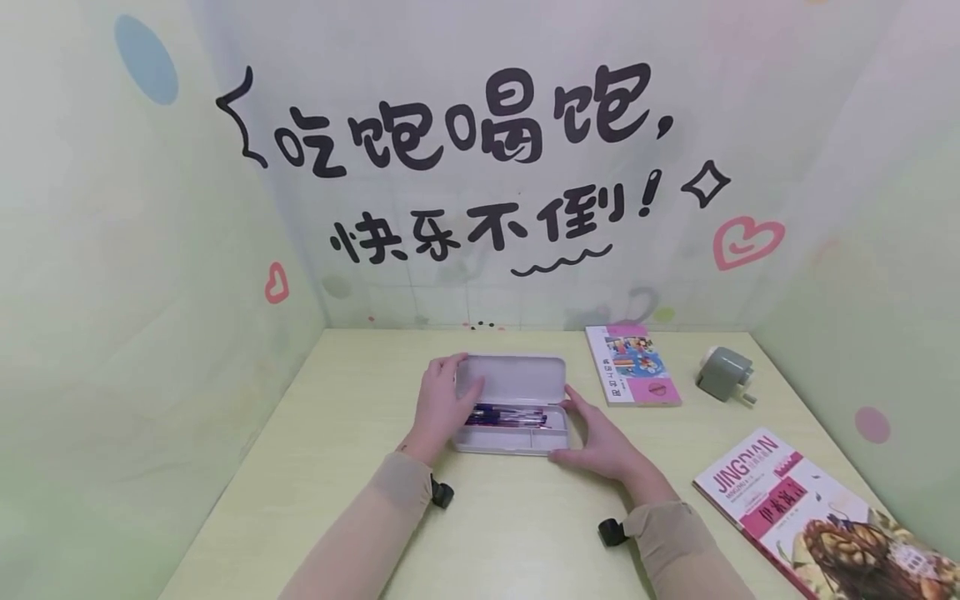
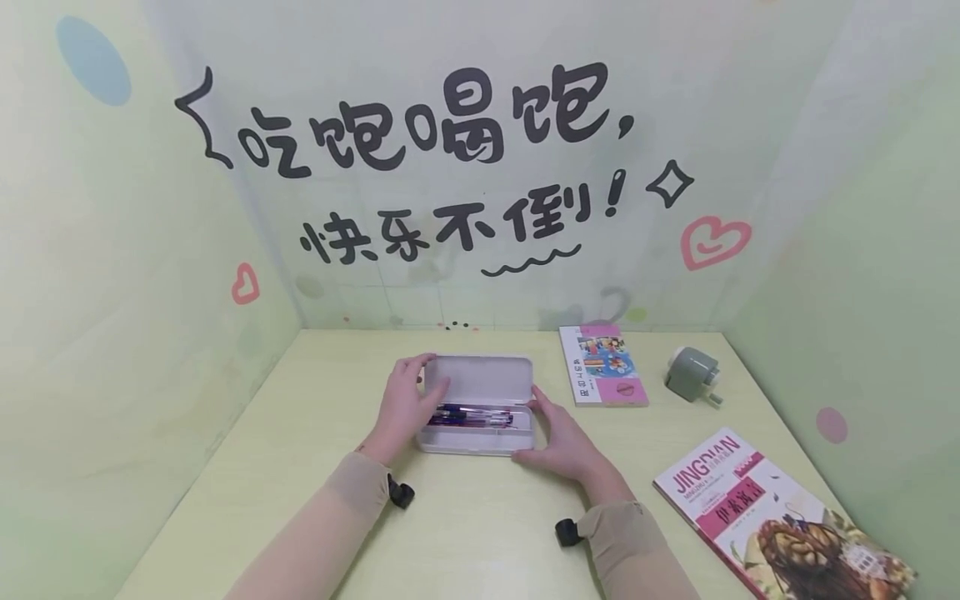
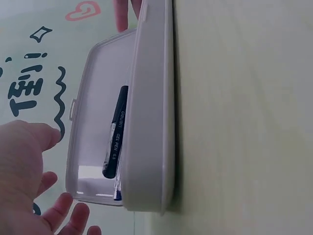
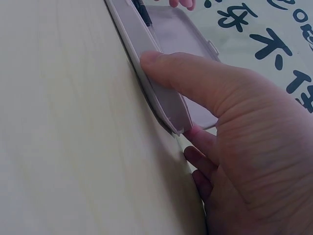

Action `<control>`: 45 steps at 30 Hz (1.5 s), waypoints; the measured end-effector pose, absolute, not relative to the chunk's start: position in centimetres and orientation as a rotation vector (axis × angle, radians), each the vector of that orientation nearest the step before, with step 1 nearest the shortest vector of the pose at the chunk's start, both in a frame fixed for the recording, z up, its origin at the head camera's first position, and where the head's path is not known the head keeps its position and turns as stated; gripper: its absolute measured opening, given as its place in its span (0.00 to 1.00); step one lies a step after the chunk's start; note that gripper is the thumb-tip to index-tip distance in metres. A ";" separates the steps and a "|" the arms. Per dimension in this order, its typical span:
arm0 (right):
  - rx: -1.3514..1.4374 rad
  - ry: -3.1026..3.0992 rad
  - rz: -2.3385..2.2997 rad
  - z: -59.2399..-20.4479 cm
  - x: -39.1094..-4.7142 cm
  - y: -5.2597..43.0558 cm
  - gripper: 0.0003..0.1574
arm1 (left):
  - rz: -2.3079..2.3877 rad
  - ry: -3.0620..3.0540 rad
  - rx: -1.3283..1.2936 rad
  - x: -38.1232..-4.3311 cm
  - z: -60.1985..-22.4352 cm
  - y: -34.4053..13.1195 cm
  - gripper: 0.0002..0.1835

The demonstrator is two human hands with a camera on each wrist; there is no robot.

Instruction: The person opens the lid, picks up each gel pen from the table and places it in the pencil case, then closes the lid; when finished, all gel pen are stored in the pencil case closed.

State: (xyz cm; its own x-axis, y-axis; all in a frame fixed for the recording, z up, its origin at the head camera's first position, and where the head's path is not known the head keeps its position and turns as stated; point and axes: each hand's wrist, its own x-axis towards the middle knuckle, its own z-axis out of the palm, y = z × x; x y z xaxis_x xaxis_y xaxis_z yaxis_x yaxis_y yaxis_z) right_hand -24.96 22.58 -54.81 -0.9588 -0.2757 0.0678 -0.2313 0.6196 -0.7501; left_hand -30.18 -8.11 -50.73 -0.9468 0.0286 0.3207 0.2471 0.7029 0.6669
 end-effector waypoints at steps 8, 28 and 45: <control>-0.435 2.770 -1.290 -55.0 -25.1 22.4 0.84 | -1.324 -2.597 -0.104 -33.2 -50.2 -8.7 0.33; -0.374 2.748 -1.337 -54.6 -25.0 22.3 0.86 | -1.599 -2.602 -0.076 -32.8 -49.2 -9.4 0.17; -0.564 2.770 -1.332 -54.7 -25.0 22.6 0.68 | -1.384 -2.927 -0.447 -28.5 -49.3 -12.1 0.09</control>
